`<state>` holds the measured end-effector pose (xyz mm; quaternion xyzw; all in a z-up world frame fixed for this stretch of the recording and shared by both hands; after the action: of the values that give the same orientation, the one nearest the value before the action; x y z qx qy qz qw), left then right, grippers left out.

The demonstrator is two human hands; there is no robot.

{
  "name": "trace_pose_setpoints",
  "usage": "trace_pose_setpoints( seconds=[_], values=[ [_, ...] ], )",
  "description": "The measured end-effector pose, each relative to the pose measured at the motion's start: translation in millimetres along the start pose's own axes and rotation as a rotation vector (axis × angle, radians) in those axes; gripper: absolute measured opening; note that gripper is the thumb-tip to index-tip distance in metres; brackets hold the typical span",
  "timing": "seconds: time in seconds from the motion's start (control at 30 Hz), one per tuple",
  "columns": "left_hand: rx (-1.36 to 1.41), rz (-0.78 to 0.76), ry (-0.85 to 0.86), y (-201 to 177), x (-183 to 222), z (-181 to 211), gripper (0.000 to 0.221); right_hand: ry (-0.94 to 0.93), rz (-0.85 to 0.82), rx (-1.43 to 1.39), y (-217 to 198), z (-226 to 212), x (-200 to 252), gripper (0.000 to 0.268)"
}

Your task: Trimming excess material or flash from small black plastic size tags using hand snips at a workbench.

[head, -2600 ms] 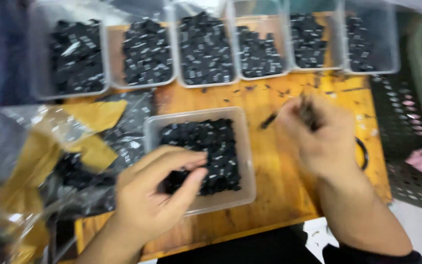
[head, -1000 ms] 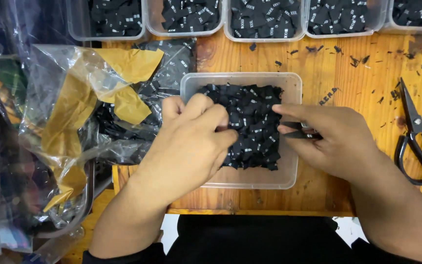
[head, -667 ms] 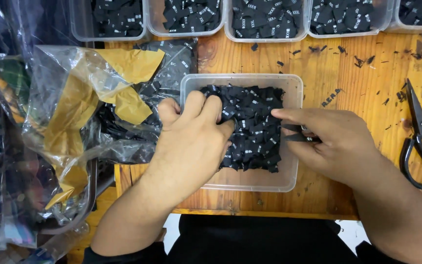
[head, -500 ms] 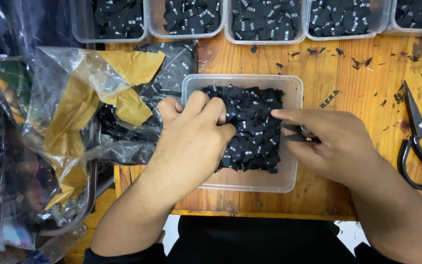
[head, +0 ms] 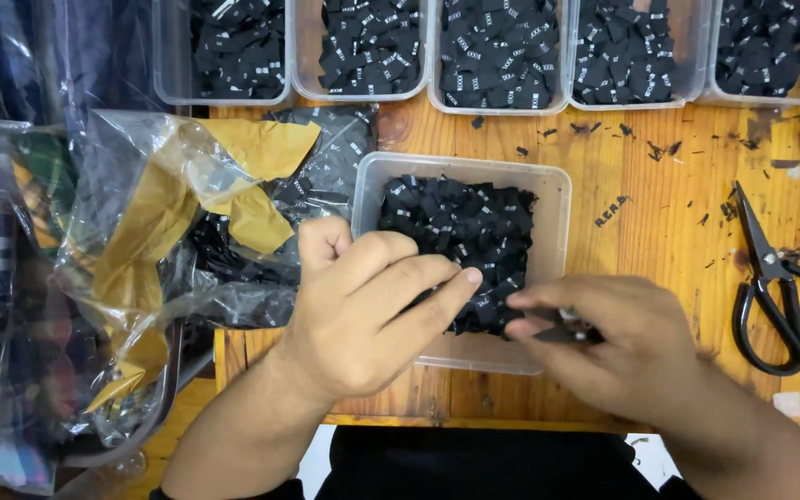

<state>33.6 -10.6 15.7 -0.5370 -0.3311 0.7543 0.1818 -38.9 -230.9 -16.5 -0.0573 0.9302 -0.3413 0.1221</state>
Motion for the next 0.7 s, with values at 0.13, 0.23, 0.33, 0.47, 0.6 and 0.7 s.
trace_pose_setpoints(
  seconds=[0.13, 0.23, 0.33, 0.47, 0.6, 0.7],
  values=[
    [0.016, -0.004, 0.016, 0.1, -0.1, 4.3, 0.017, 0.058, 0.018, -0.044, 8.2, -8.3, 5.2, 0.031],
    [0.018, 0.009, 0.013, -0.2, -1.5, 7.3, 0.016, 0.067, -0.004, -0.134, 8.4, -11.5, 2.7, 0.017],
    [0.030, -0.021, -0.033, -0.1, -2.8, 6.6, 0.019, 0.097, 0.008, -0.126, 6.0, -6.1, 5.9, 0.015],
    [-0.031, -0.047, -0.126, 0.3, -2.5, 0.7, 0.003, 0.165, 0.008, -0.137, -0.3, 2.6, 6.1, 0.009],
    [0.022, -0.030, -0.187, -0.6, -3.5, -1.4, 0.004, 0.163, 0.004, -0.131, -2.5, 8.0, 5.4, 0.007],
    [0.141, 0.020, -0.204, 1.2, -4.5, 2.2, 0.003, 0.098, 0.002, -0.148, -0.9, 5.6, 2.3, 0.010]
  ],
)
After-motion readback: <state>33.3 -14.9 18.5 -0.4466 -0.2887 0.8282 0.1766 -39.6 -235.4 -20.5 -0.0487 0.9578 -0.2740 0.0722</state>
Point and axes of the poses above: each hand's wrist, its own x-axis away from the middle knuckle, its own y-axis out of the palm, z = x × y, the point moved 2 cm from there along -x, towards the middle knuckle, and after that the axes turned 4 degrees about y, right-handed, at the moved point
